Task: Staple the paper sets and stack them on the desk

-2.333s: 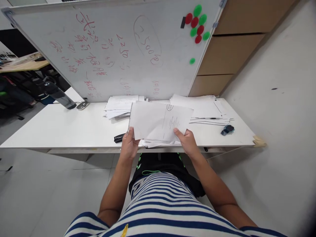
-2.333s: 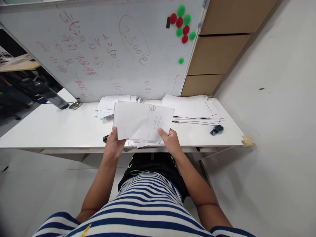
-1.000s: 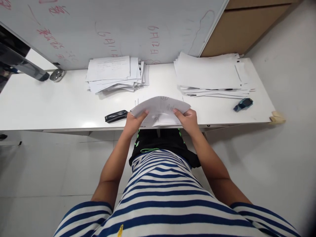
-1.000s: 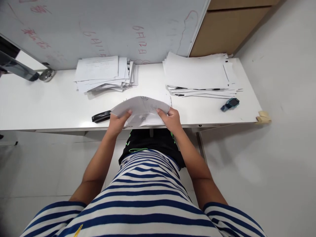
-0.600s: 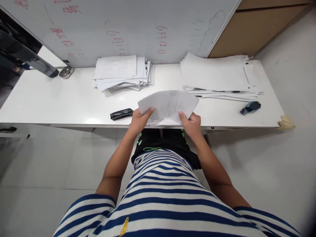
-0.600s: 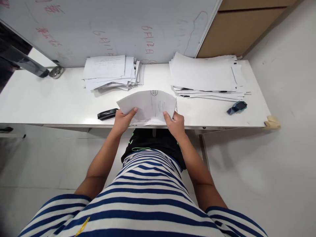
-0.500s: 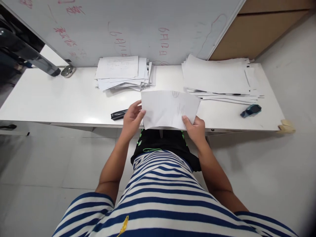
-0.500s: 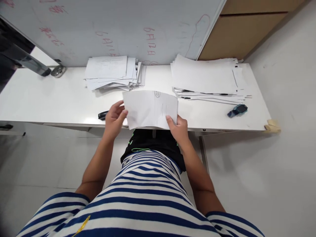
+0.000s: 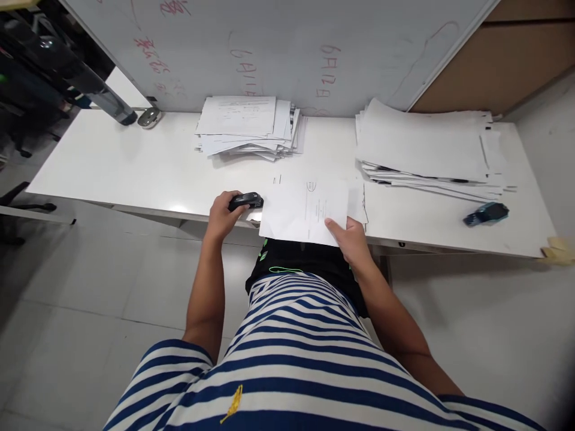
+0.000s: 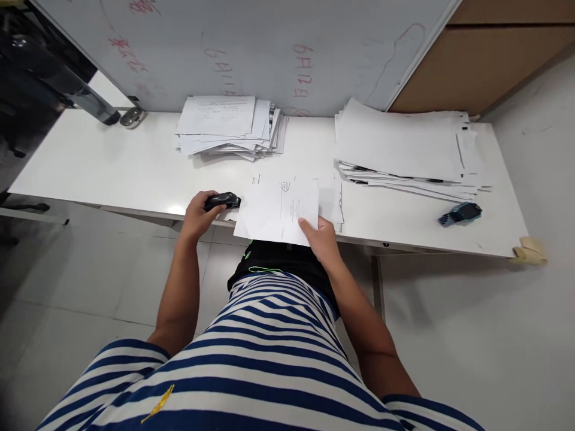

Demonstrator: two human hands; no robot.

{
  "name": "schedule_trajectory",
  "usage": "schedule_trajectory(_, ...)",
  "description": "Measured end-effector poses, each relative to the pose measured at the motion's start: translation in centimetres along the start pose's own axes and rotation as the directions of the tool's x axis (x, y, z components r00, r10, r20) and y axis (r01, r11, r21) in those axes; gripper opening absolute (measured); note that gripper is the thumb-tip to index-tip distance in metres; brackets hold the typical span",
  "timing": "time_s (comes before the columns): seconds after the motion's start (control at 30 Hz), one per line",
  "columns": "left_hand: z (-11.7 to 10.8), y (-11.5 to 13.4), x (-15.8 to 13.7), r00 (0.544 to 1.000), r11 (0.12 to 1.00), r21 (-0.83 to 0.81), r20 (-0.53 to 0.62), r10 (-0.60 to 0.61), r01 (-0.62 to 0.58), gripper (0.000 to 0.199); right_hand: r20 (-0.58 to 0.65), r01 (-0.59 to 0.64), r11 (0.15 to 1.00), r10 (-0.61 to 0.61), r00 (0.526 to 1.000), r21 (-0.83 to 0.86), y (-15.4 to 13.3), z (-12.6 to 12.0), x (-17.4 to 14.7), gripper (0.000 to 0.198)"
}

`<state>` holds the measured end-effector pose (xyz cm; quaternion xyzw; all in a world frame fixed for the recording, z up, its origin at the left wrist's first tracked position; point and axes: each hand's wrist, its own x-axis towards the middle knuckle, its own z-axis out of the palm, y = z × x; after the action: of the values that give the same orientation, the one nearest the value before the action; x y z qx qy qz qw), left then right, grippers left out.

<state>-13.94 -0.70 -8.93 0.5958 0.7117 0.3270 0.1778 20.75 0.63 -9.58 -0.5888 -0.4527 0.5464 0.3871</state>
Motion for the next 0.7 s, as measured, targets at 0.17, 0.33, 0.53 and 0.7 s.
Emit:
schedule_trajectory(0.17, 0.4, 0.6, -0.9, 0.997, 0.998, -0.001, 0.039, 0.065, -0.065, 0.027, 0.034, 0.005, 1.0, -0.004, 0.999, -0.027, -0.4, 0.8, -0.2, 0.047)
schedule_trajectory(0.33, -0.5, 1.3, -1.0, 0.991, 0.999, -0.016, 0.123, 0.053, -0.052, 0.031, 0.094, 0.029, 0.998, -0.024, 0.995, -0.054, -0.9, 1.8, -0.5, 0.046)
schedule_trajectory(0.53, -3.2, 5.0, -0.2, 0.997, 0.983, -0.182, 0.074, 0.012, 0.001, 0.029, 0.126, 0.021, 0.999, -0.016, 0.992, -0.044, -0.5, 2.2, -0.9, 0.048)
schedule_trajectory(0.7, -0.4, 6.8, 2.7, 0.998, 0.991, -0.131, -0.059, 0.014, -0.021, 0.04, 0.131, 0.017, 1.0, -0.014, 0.991, -0.021, 0.0, 2.2, -1.0, 0.048)
